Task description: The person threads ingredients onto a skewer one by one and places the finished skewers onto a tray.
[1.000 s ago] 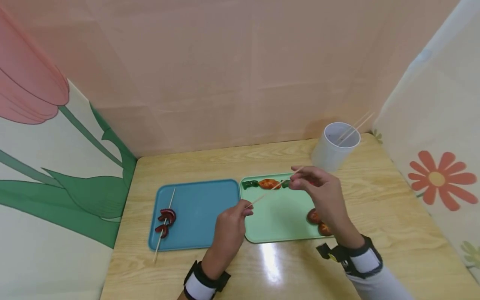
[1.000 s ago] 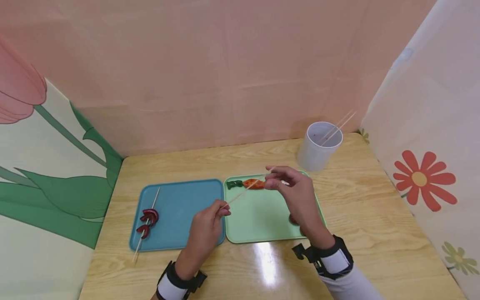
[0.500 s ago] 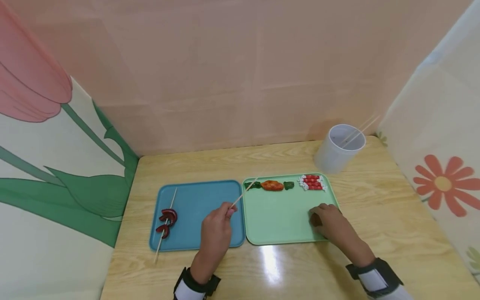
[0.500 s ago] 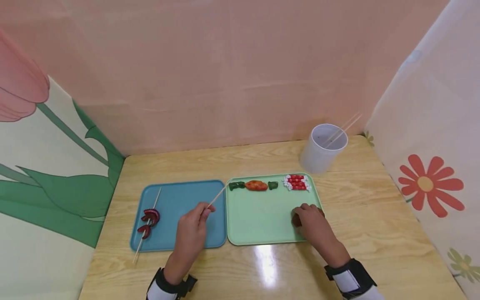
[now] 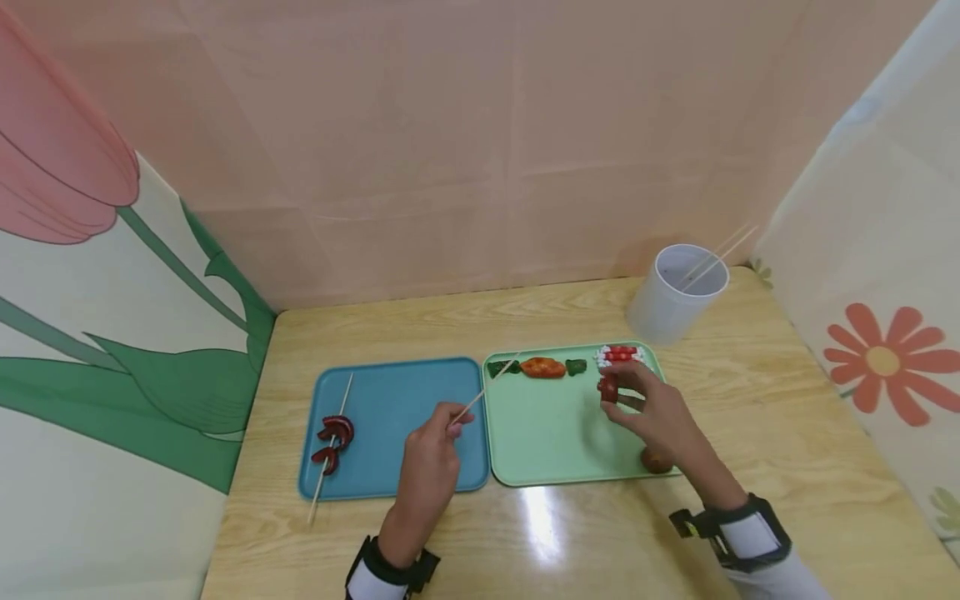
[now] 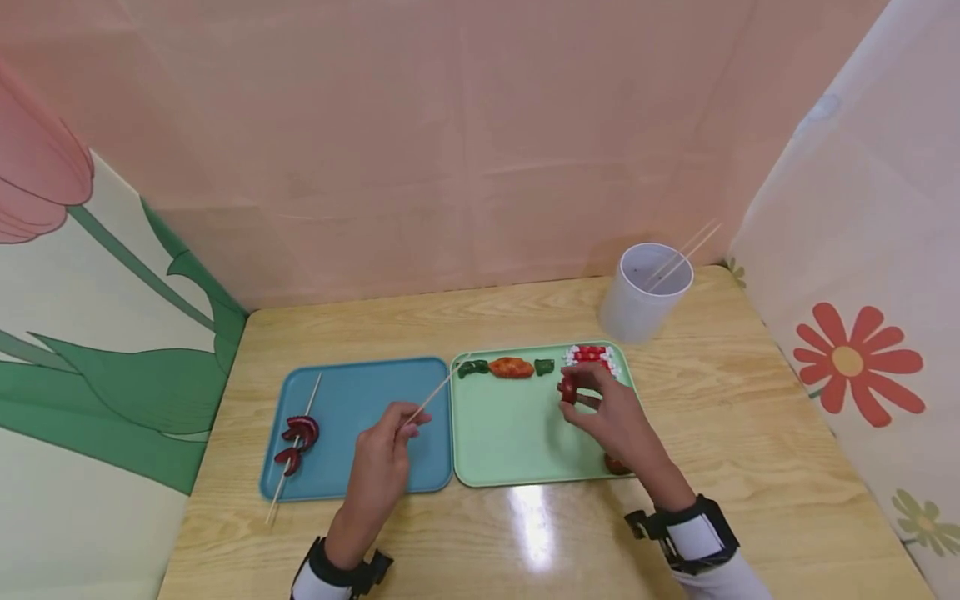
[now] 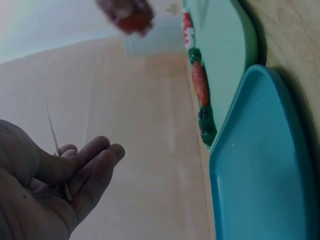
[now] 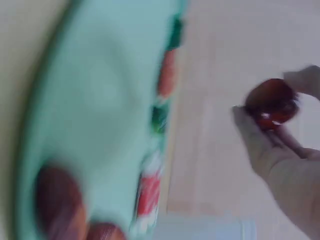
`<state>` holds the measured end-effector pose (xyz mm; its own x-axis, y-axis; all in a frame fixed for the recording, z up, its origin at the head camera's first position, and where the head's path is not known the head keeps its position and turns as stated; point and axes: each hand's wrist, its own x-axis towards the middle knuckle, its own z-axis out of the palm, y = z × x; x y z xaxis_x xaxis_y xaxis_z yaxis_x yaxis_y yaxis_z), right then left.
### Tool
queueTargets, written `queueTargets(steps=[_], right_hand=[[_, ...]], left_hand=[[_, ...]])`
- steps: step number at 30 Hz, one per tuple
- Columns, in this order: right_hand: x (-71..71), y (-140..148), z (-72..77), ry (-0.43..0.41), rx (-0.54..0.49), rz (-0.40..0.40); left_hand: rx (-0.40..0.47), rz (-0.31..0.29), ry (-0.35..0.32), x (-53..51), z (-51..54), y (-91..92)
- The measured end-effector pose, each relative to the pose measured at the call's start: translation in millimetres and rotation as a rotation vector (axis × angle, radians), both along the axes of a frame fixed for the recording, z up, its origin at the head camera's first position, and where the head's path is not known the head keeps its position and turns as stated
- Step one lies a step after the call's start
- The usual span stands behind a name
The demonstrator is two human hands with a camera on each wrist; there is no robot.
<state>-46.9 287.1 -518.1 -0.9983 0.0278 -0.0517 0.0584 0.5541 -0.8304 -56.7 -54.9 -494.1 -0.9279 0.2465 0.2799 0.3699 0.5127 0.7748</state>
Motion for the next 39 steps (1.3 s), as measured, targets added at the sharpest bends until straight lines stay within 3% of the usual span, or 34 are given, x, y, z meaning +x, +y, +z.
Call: queueTargets(steps=[6, 10, 13, 17, 23, 39], right_hand=[[-16.0, -17, 31.6, 0.13, -0.631, -0.029], [-24.0, -28, 47.5, 0.196, -0.88, 0.015], [-28.2, -35, 55.5, 0.214, -0.981, 0.051], [-31.9, -43, 60.4, 0.227, -1.023, 0.077], [-34.4, -50, 62.4, 0.209, -1.035, 0.051], [-34.5, -52, 61.6, 0.19, -0.98, 0.024]], left_hand=[[0.006, -0.025, -0.013, 4.8, -6.3, -2.1], [-0.006, -0.045, -0.053, 9.6, -9.8, -4.0], [-0.014, -0.041, -0.055, 11.5, -11.5, -5.0], [0.004, -0.037, -0.036, 12.0, -11.7, -5.8], [0.031, -0.025, -0.003, 11.7, -9.6, -7.4], [0.043, -0.009, -0.006, 11.5, -7.8, -9.9]])
